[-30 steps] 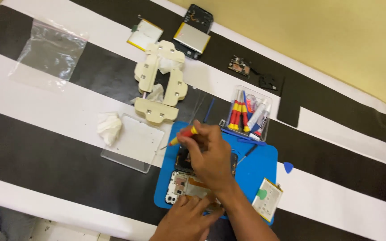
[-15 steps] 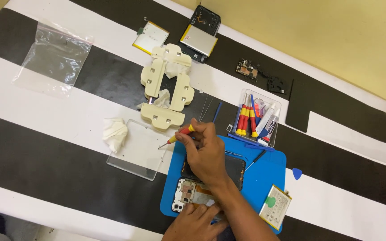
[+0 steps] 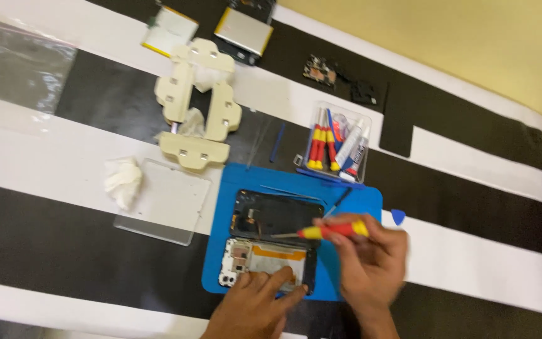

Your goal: Disassembling and repairing a mobile phone using a screwdriver and other hand tools.

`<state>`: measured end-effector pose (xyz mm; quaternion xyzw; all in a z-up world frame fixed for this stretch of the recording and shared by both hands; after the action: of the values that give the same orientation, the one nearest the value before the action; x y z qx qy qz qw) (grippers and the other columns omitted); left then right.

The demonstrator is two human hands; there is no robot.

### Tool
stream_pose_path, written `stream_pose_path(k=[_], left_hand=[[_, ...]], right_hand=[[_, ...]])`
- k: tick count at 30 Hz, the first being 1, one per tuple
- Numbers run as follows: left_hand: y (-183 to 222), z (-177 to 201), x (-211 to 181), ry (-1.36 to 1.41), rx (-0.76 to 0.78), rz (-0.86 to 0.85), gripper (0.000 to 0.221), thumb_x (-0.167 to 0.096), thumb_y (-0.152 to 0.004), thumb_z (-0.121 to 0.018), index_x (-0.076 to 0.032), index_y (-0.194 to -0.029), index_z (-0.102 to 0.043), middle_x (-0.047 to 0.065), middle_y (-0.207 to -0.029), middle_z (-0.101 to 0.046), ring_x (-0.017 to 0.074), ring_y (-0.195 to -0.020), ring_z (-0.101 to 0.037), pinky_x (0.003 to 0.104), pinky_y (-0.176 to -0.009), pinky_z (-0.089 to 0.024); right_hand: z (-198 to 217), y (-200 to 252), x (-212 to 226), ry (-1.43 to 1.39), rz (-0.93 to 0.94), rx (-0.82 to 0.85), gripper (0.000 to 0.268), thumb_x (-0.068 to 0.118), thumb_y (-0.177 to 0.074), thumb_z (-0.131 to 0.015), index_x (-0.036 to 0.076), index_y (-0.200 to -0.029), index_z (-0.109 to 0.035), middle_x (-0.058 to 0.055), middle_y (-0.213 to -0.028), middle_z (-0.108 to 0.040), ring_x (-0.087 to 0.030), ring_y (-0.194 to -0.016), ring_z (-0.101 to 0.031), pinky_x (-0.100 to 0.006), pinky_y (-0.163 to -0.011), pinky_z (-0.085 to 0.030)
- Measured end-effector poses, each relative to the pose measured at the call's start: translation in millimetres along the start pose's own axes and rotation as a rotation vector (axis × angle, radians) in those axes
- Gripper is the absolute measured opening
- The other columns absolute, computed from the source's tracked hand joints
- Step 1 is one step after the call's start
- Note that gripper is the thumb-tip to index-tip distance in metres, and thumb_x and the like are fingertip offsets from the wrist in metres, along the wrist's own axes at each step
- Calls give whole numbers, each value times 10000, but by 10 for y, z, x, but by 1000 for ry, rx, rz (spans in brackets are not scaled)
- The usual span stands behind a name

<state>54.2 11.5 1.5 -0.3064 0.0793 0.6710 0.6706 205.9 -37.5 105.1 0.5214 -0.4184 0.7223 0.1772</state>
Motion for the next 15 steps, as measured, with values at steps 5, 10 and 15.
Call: stream_pose_path(k=[5,10,15], left_hand=[[-71,12,-27,72,171,56,606,-158,-783,-730,-225,-1372,-599,120,-1329,-549,346,-884,-608,509,-695,-470],[-67,-109,-17,56,247,112,614,-178,-826,-708,-241,-1416,-550,125,-1362,-539,348,-956,-603,513,-726,-486],[-34,-158,-6,48,285,164,543,-190,-905,-661,-259,-1431,-543,136,-1410,-525,370,-1113,-568,544,-811,-505]], right_hand=[[558,667,-62,263,-30,-296,436,-141,-881,-648,34,-1213,-427,-313,-994,-682,-388,-910,-776,-421,-787,-725],[716,906,-162,386,-99,-336,385,-107,-887,-652,44,-1110,-378,-299,-1021,-713,-377,-920,-791,-425,-802,-712],[778,1008,-335,287,-39,-231,438,-66,-915,-657,100,-1222,-392,-262,-1119,-708,-357,-1037,-777,-463,-928,-690]])
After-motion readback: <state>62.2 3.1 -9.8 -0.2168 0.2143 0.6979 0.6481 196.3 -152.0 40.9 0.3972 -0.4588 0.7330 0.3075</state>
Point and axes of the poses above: each hand's wrist, its own y-axis away from the middle knuckle, its own z-axis out of the back of the hand, x = y × z, the point moved 6 cm from there along -y, towards the middle knuckle
